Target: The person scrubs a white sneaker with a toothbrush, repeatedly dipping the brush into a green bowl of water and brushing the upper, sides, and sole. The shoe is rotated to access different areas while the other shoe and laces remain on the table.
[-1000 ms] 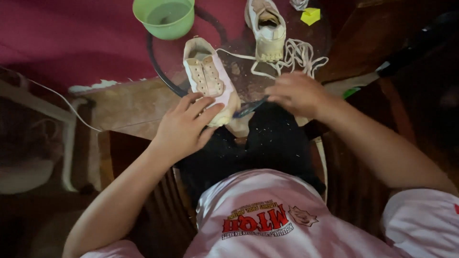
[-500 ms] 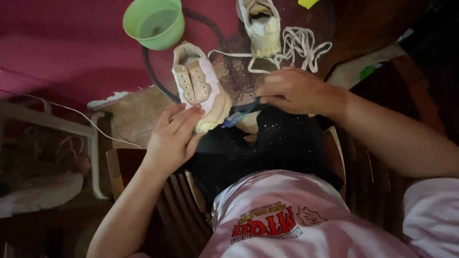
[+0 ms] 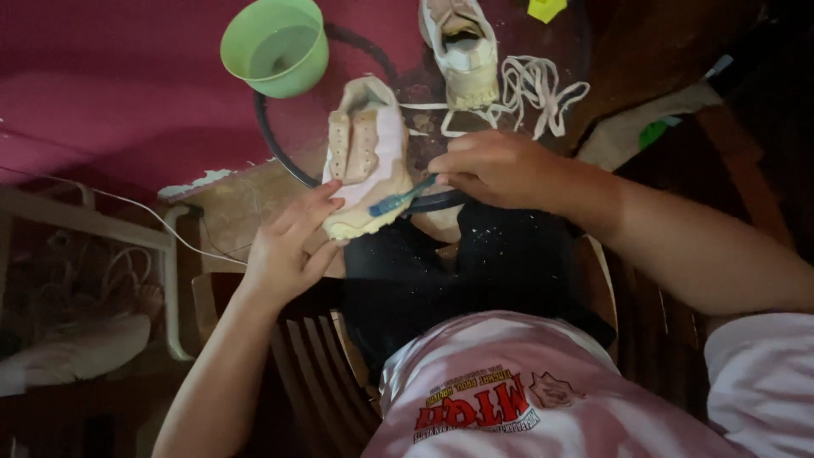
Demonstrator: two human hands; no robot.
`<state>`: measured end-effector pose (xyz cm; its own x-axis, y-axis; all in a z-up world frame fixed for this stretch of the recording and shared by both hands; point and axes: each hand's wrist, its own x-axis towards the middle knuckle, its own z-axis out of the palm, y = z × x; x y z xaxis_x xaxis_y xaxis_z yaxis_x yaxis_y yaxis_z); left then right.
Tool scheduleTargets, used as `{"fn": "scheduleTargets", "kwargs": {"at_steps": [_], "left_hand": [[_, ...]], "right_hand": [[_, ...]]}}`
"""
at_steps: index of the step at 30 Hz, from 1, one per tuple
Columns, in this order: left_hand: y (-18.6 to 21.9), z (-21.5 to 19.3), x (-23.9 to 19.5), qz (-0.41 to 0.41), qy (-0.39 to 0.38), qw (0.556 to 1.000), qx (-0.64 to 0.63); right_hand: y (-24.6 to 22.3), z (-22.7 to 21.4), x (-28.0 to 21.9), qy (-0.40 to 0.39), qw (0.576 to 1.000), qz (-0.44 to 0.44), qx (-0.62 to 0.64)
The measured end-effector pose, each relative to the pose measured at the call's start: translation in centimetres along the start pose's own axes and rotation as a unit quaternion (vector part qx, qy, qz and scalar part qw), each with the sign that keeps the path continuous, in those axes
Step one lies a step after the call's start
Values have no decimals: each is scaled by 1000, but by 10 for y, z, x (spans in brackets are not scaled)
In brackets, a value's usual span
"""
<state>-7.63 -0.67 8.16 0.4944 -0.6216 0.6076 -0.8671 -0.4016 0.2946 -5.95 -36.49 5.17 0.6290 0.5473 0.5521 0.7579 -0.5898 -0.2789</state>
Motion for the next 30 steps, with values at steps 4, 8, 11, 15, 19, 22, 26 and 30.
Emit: {"fn": "scheduleTargets", "kwargs": {"at_steps": [4,8,11,15,19,22,26,30], "left_hand": [[13,-18,-1,-46,-44,998,15],[5,-6,-15,-88,-80,993,2],[1,-2,-24,-113,-108,986,-63],[-4,5,-30,-145,-137,969,-149],[-13,17,-32,-98,-101,974,-178],[-15,25,-32,-105,-125,969,-187],[-15,25,-26,-117,-94,968,-202],[-22,18,-22,-124,-106,966,-201]], "right_hand": [[12,-20,4,17,997,-39,-60],[18,-52,31,-160,967,191,45],[13,-60,74,-184,947,263,13],[21,-52,143,-144,960,235,-39],[68,-12,216,-153,953,135,-222],[84,16,266,-233,912,165,-294],[109,57,306,-250,888,154,-355],[132,88,325,-206,896,147,-365]]}}
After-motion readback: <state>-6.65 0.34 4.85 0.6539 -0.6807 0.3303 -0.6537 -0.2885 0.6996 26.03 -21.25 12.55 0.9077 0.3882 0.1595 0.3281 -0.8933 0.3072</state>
